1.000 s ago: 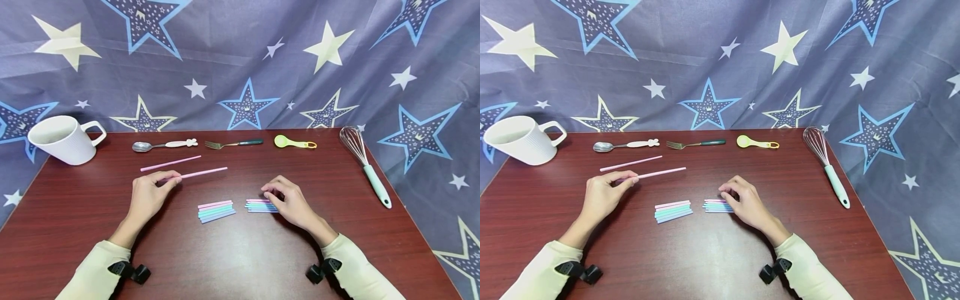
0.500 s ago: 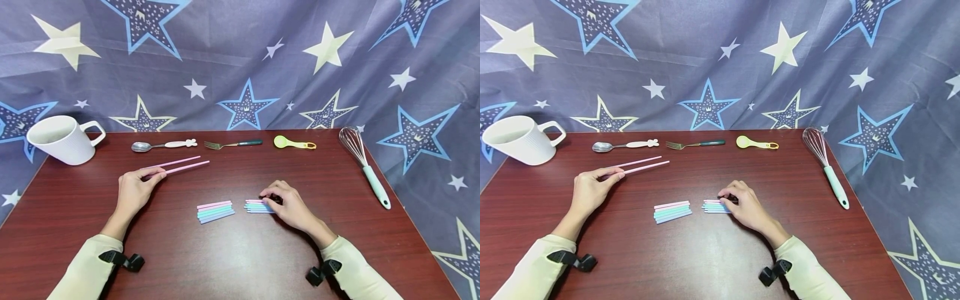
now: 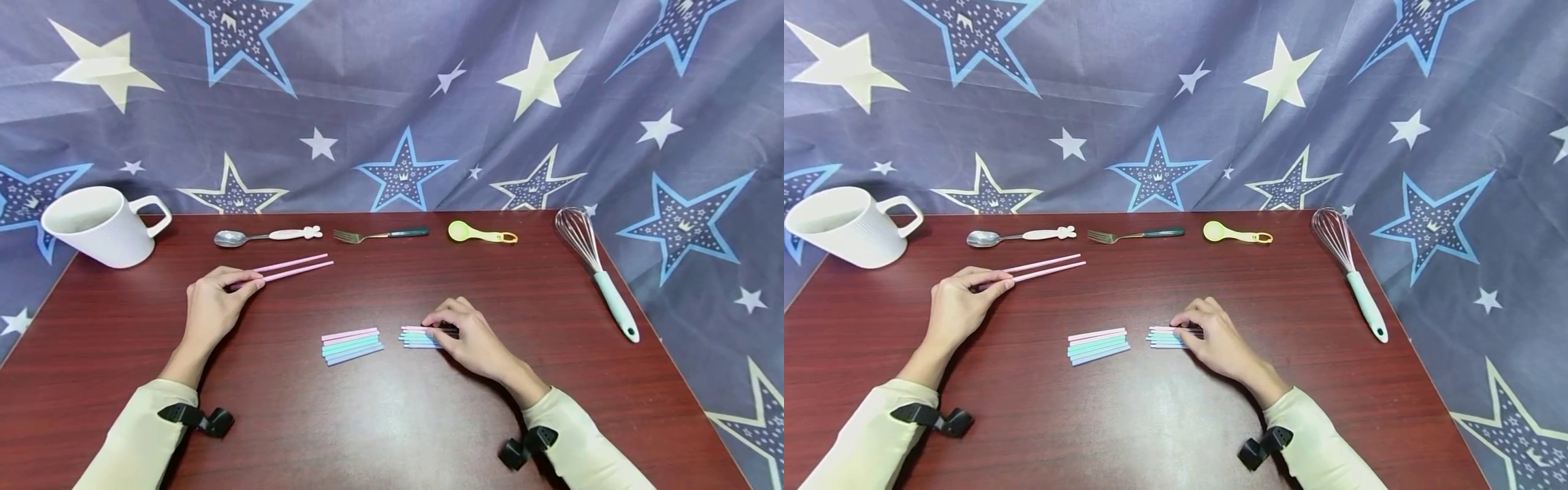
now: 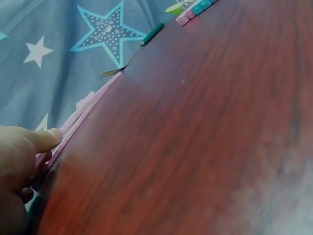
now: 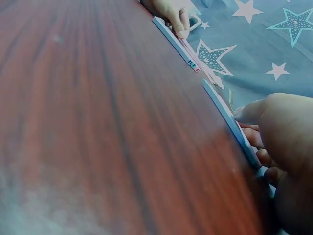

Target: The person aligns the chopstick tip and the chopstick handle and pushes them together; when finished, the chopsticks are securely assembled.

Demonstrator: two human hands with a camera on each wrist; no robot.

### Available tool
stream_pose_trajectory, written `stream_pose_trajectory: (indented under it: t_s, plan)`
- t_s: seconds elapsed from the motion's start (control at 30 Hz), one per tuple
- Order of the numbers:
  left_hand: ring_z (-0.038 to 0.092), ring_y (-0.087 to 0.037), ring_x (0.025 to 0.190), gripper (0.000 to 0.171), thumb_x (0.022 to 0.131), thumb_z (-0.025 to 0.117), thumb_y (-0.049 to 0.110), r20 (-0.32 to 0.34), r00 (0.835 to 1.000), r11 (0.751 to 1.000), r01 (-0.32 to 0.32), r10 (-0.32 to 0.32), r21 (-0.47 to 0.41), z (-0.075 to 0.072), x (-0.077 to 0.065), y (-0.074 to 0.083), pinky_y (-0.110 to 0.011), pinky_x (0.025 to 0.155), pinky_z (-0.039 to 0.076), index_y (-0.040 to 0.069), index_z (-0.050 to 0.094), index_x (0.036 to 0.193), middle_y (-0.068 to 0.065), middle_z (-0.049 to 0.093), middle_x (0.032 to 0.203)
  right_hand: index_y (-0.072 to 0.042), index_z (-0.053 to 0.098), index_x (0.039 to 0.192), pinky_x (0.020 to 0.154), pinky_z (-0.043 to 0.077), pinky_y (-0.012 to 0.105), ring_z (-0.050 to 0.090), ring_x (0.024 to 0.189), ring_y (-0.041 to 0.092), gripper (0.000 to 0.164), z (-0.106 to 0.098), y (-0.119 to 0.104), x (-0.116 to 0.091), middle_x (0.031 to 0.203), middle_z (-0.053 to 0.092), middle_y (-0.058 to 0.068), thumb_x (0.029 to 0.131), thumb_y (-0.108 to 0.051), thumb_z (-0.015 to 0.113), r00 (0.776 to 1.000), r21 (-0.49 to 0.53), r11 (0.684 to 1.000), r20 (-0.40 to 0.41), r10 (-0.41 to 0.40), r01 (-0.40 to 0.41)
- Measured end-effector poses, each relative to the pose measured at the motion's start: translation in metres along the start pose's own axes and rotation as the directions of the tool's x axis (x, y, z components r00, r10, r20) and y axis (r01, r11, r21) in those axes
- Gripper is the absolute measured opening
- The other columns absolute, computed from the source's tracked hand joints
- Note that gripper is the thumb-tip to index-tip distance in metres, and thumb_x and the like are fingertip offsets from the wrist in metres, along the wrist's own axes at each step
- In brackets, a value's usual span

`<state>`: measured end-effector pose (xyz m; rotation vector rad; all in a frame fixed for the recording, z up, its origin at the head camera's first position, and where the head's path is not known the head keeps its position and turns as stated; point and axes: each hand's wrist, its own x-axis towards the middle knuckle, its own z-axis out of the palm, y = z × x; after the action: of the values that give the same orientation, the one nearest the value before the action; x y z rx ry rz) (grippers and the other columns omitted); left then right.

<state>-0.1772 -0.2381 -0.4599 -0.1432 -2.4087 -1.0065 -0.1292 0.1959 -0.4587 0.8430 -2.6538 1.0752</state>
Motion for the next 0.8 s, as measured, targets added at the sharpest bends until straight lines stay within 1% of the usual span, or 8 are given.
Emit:
stream_pose_trajectory:
  t_s: [0.07,0.13,0.2,0.3,0.37,0.4,0.5,0.8]
  plan:
    - [0.047,0.030,0.084,0.012,0.078,0.090,0.011,-0.004,1.000,1.000,-0.001,0.001,0.009,0.0004,0.0002,-0.0011,-0.032,0.080,0.040,0.008,0.084,0.088,-0.013,0.078,0.089,-0.017,0.079,0.100,0.076,0.046,0.026,0.054,0.089,0.010,0.011,-0.0002,0.0003,0.0000,0.092,0.068,-0.007,0.090,-0.013,0.079,1.000,-0.003,1.000,0.002,0.002,-0.002]
    - [0.051,0.022,0.083,0.009,0.079,0.089,0.011,-0.001,1.000,1.000,0.002,-0.002,0.022,0.0006,0.0004,-0.0016,-0.034,0.079,0.039,0.009,0.084,0.087,-0.013,0.077,0.087,-0.018,0.079,0.100,0.075,0.046,0.026,0.054,0.089,0.009,0.011,-0.0003,0.0004,0.0001,0.092,0.068,-0.008,0.090,-0.013,0.079,1.000,-0.005,1.000,0.006,0.002,-0.002]
    - [0.055,0.011,0.083,0.007,0.080,0.088,0.010,0.011,1.000,0.999,0.008,-0.008,0.035,0.0008,0.0005,-0.0015,-0.037,0.079,0.039,0.010,0.084,0.085,-0.012,0.076,0.087,-0.018,0.079,0.100,0.075,0.046,0.026,0.054,0.089,0.009,0.011,-0.0008,0.0001,0.0000,0.091,0.068,-0.008,0.090,-0.013,0.079,1.000,-0.007,1.000,0.006,-0.001,0.001]
    - [0.060,-0.011,0.086,0.004,0.082,0.087,0.010,0.034,0.999,0.999,0.021,-0.022,0.046,0.0014,0.0008,-0.0013,-0.044,0.083,0.038,0.011,0.084,0.084,-0.014,0.075,0.088,-0.018,0.079,0.100,0.075,0.046,0.026,0.054,0.089,0.009,0.011,-0.0011,0.0001,0.0001,0.092,0.068,-0.008,0.090,-0.013,0.080,1.000,-0.011,1.000,0.007,0.000,0.000]
    - [0.061,-0.023,0.088,0.004,0.082,0.086,0.010,0.044,0.999,0.998,0.027,-0.029,0.049,0.0018,0.0010,-0.0014,-0.049,0.085,0.037,0.010,0.084,0.085,-0.015,0.074,0.089,-0.018,0.079,0.100,0.075,0.046,0.026,0.054,0.089,0.009,0.011,-0.0011,0.0002,0.0000,0.092,0.068,-0.008,0.090,-0.013,0.080,1.000,-0.012,1.000,0.008,0.001,-0.001]
    - [0.062,-0.026,0.089,0.004,0.082,0.086,0.009,0.047,0.998,0.998,0.029,-0.032,0.049,0.0020,0.0012,-0.0015,-0.051,0.086,0.037,0.010,0.084,0.085,-0.016,0.074,0.090,-0.018,0.079,0.100,0.075,0.046,0.026,0.054,0.089,0.009,0.011,-0.0009,0.0003,0.0000,0.092,0.068,-0.008,0.090,-0.013,0.080,1.000,-0.013,1.000,0.008,0.003,-0.003]
    - [0.062,-0.030,0.091,0.005,0.082,0.086,0.007,0.052,0.998,0.998,0.033,-0.036,0.049,0.0018,0.0014,-0.0017,-0.054,0.088,0.036,0.008,0.083,0.086,-0.018,0.073,0.091,-0.018,0.079,0.100,0.076,0.046,0.027,0.054,0.090,0.009,0.011,-0.0010,0.0000,-0.0001,0.092,0.068,-0.007,0.090,-0.013,0.079,1.000,-0.016,1.000,0.010,0.006,-0.006]
    - [0.061,-0.028,0.092,0.006,0.082,0.085,0.008,0.058,0.997,0.997,0.056,-0.059,0.047,0.0019,0.0028,-0.0010,-0.056,0.093,0.035,0.007,0.083,0.088,-0.018,0.073,0.093,-0.018,0.079,0.100,0.074,0.045,0.026,0.053,0.089,0.009,0.011,-0.0013,-0.0003,0.0001,0.092,0.068,-0.007,0.090,-0.013,0.079,1.000,-0.025,1.000,0.016,0.014,-0.013]
